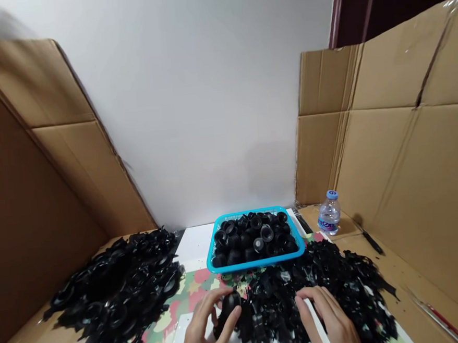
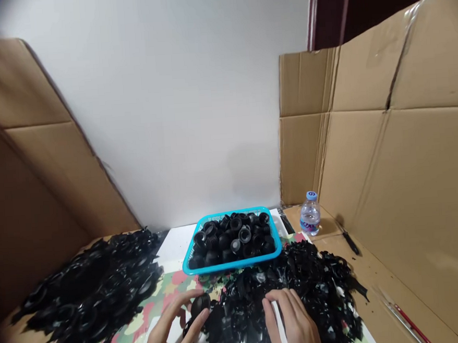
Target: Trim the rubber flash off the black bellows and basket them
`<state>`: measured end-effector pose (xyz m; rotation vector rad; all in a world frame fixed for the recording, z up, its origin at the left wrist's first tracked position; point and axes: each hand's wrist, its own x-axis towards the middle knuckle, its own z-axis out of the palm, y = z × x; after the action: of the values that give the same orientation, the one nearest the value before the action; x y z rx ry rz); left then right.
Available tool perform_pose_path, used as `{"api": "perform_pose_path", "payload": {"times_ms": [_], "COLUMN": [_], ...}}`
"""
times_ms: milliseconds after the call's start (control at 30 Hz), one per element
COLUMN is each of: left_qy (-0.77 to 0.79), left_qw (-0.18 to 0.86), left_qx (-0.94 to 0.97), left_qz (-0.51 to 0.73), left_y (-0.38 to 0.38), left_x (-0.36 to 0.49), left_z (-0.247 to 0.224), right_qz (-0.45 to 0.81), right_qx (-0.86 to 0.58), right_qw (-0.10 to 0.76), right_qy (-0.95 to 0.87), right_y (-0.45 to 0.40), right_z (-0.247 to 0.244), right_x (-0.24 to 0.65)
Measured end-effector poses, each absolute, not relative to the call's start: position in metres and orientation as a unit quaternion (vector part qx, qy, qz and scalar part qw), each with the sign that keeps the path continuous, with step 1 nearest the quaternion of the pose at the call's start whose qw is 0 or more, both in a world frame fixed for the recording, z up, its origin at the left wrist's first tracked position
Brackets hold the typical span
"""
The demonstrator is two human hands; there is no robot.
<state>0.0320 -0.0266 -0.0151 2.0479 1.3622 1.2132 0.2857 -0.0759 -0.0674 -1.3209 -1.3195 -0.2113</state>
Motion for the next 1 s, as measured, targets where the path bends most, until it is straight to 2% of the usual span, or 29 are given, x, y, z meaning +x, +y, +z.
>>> {"api": "perform_pose_path", "payload": {"times_ms": [67,200,333,467,767,1000], "left_qy": [0.453,0.443,0.493,0.518,0.504,0.512], "left_qw": [0.152,0.128,0.152,0.200,0.258,0.233], "left_qx": [0.783,0.801,0.791,0.786,0.790,0.779], "left_qz": [0.399,0.382,0.329,0.272,0.233,0.277], "left_y": [-0.005,0.073,0.162,0.208,0.202,0.164], "left_x": [0.035,0.049,0.067,0.073,0.040,-0.020], "left_z": [0.000,0.041,0.071,0.077,0.068,0.071], "right_qz": [-0.100,-0.110,-0.106,-0.107,-0.062,-0.068], "right_qx": [-0.560,-0.554,-0.562,-0.567,-0.562,-0.577], "right_qw": [0.605,0.623,0.627,0.625,0.608,0.593], "right_qy": [-0.558,-0.540,-0.529,-0.526,-0.558,-0.558], "right_y": [-0.071,-0.065,-0.064,-0.064,-0.076,-0.087], "right_z": [-0.073,-0.076,-0.072,-0.070,-0.062,-0.056], "right_x": [0.283,0.280,0.279,0.280,0.284,0.292]}}
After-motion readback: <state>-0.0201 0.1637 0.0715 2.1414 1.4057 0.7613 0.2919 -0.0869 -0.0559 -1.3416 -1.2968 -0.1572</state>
